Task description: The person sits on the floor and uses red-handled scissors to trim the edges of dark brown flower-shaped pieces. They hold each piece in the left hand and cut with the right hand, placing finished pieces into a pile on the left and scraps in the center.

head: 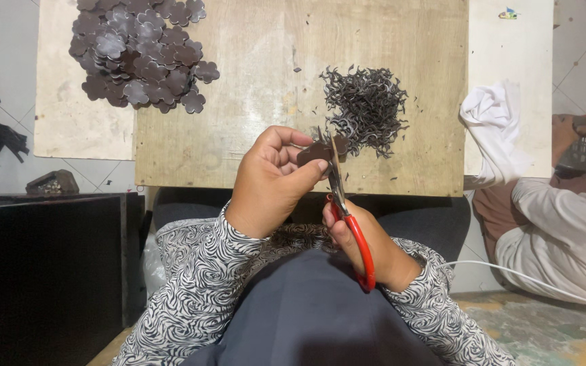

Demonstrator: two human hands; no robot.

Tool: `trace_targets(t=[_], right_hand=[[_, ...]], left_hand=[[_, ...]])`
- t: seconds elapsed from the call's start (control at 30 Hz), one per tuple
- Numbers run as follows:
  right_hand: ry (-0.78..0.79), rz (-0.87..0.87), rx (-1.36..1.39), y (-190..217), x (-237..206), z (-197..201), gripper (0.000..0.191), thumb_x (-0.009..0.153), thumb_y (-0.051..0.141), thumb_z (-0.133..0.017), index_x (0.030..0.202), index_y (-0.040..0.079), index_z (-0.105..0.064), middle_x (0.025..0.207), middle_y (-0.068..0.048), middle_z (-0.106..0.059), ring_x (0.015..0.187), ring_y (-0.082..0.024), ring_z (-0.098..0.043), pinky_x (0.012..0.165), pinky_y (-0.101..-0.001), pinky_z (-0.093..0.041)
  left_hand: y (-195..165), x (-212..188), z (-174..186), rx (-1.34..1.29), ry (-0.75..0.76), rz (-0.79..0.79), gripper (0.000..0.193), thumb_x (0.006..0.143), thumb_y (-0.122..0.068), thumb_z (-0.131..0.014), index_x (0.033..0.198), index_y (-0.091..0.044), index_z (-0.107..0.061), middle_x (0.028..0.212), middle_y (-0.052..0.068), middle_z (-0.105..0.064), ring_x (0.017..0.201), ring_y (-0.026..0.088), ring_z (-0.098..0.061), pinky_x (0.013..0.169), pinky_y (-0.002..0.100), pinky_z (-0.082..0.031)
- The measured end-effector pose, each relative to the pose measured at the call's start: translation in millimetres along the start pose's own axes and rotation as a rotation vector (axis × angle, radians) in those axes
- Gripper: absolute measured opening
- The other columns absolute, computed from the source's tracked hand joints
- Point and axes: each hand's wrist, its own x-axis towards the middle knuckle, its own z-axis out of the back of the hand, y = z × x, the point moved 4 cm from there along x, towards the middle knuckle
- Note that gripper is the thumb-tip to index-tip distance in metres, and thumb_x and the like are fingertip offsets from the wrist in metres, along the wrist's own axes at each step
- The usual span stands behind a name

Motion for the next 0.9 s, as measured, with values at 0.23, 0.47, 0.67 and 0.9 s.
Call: trace_targets(t=[0.23, 0.47, 0.67, 0.9], right_hand=[[-0.001, -0.014, 0.019, 0.4, -0.9, 0.8, 0.057, 0.101, 0.065, -0.044, 0.095, 0.008, -0.049, 0.078, 0.002, -0.045, 0.069, -0.008, -0.042, 0.060, -0.0237, -0.040], [-0.007, -0.006, 0.024, -0.3, -0.6, 1.7, 0.058, 0.102, 0.066, -0.045, 0.096, 0.008, -0.049, 0.082, 0.001, -0.046, 0.074, -0.008, -0.043, 0.067, -0.0238, -0.043], [0.057, -0.019, 0.148, -0.9, -0.5, -1.3, 0.063, 0.098, 0.070, -0.047, 0.103, 0.007, -0.050, 0.086, 0.001, -0.047, 0.077, -0.009, -0.045, 0.069, -0.0241, -0.043], [0.064, 0.005, 0.056, -0.3, 0.5, 0.7, 0.064, 0.098, 0.071, -0.047, 0.102, 0.007, -0.050, 0.085, 0.001, -0.047, 0.077, -0.008, -0.045, 0.068, -0.0236, -0.043]], left_hand=[[-1.6, 0.9, 4.0, -0.032, 0.013, 0.023, 0.034, 0.091, 0.002, -0.071, 0.119, 0.003, -0.052, 0.096, 0.009, -0.071, 0.085, 0.010, -0.070, 0.075, 0.021, -0.057], [-0.7, 1.0, 5.0, -0.057, 0.023, 0.013, 0.036, 0.091, 0.003, -0.070, 0.121, 0.004, -0.051, 0.097, 0.009, -0.071, 0.088, 0.011, -0.072, 0.078, 0.022, -0.059], [0.6, 1.4, 5.7, -0.021, 0.019, 0.038, 0.038, 0.091, 0.003, -0.071, 0.122, 0.004, -0.050, 0.096, 0.011, -0.071, 0.086, 0.011, -0.071, 0.073, 0.021, -0.057], [-0.4, 0.6, 4.1, -0.020, 0.015, 0.016, 0.037, 0.090, 0.003, -0.070, 0.122, 0.003, -0.050, 0.097, 0.010, -0.071, 0.087, 0.011, -0.071, 0.077, 0.022, -0.059]])
